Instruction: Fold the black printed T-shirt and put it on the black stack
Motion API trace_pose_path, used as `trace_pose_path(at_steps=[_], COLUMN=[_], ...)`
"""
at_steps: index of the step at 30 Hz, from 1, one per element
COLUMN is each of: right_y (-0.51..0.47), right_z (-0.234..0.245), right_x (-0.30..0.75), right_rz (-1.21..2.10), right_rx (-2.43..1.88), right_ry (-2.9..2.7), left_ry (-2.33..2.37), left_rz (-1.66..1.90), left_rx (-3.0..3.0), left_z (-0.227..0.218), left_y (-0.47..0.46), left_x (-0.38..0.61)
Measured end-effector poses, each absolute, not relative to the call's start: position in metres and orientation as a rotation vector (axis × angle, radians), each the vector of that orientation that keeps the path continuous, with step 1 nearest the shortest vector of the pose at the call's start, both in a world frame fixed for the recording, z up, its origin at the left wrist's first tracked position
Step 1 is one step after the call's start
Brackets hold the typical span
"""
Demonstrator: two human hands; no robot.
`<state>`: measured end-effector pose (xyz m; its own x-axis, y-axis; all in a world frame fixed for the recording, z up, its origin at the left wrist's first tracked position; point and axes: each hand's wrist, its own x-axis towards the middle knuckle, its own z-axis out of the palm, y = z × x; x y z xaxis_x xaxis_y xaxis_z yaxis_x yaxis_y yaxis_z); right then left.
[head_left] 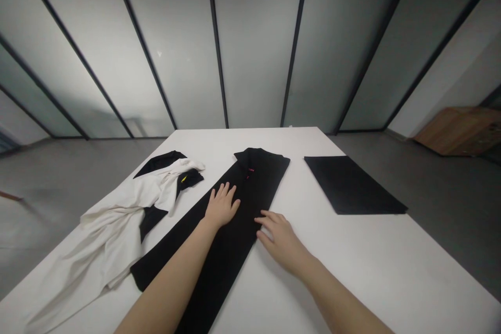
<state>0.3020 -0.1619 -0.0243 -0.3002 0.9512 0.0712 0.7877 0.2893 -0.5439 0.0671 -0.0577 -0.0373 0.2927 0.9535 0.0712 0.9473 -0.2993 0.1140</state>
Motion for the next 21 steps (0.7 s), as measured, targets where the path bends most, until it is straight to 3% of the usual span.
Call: trace_pose_path(at_steps=[6, 13, 16, 21], right_y=[-0.131, -0.053, -0.020, 0.004], right_z=[-0.050, -0.039, -0.026, -0.017], right_x=[0.304, 0.298, 0.305, 0.323], right_rz=[0.478, 1.098, 1.304, 1.430], right_rx=[-1.940, -1.252, -1.195, -1.280], right_ry=[-1.822, -0.906, -0.597, -0.591], left_ry=[1.814, 1.840, 1.835, 1.743], left_rz=[0.217, 0.202, 0.209, 0.218], left_rx=[2.486, 2.482, 2.474, 2.530], left_z=[-0.036, -0.037, -0.039, -0.040], left_y=[-0.060, -0.057, -0.056, -0.056], left_x=[0.071, 0.071, 0.070, 0.069])
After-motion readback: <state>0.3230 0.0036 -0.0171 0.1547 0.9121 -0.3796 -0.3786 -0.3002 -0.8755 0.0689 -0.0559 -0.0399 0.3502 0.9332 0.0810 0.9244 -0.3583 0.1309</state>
